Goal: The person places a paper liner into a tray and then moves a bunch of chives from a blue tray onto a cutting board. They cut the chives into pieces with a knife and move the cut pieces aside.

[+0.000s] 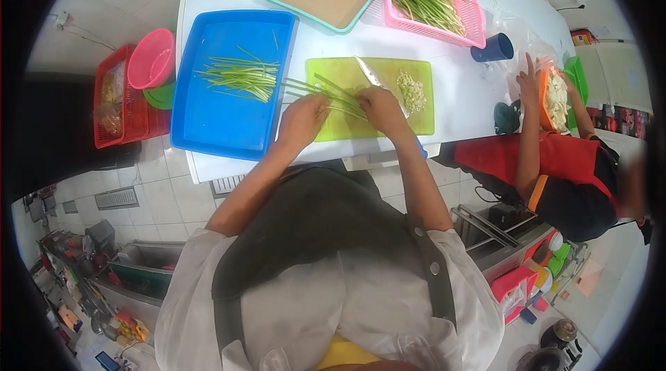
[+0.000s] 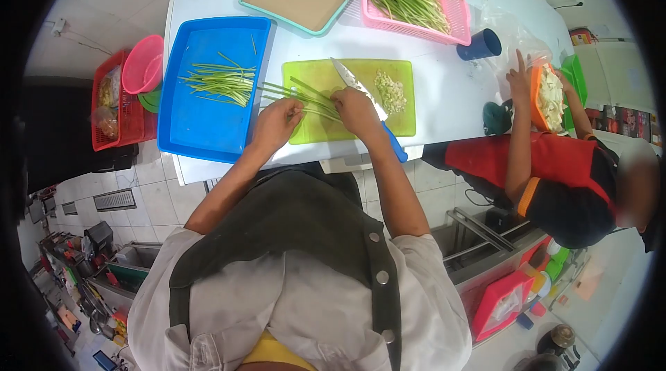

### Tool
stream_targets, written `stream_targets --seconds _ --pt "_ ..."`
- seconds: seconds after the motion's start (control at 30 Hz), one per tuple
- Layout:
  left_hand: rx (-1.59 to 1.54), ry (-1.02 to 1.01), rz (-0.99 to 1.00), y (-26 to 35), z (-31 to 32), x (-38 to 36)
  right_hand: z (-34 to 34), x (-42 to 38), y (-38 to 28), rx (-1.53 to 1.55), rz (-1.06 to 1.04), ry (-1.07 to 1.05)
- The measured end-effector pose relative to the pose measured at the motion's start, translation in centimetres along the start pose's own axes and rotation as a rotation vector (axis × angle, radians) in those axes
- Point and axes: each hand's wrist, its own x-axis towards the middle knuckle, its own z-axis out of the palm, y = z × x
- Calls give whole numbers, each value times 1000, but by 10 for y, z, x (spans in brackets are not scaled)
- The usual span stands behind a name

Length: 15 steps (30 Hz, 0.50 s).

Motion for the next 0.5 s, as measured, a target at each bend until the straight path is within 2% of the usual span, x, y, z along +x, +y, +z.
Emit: stream_targets --seconds 0.1,0.2,0.4,0.5 --pt "-8 4 2 -4 3 -2 3 -5 9 81 -44 110" --pt "-52 28 -37 -9 3 -6 -9 -7 12 245 4 142" --pt "-79 -8 -79 -11 4 -16 -21 -8 -1 78 36 90" --pt "-71 -6 -72 -7 4 -17 7 -3 11 -83 -1 69"
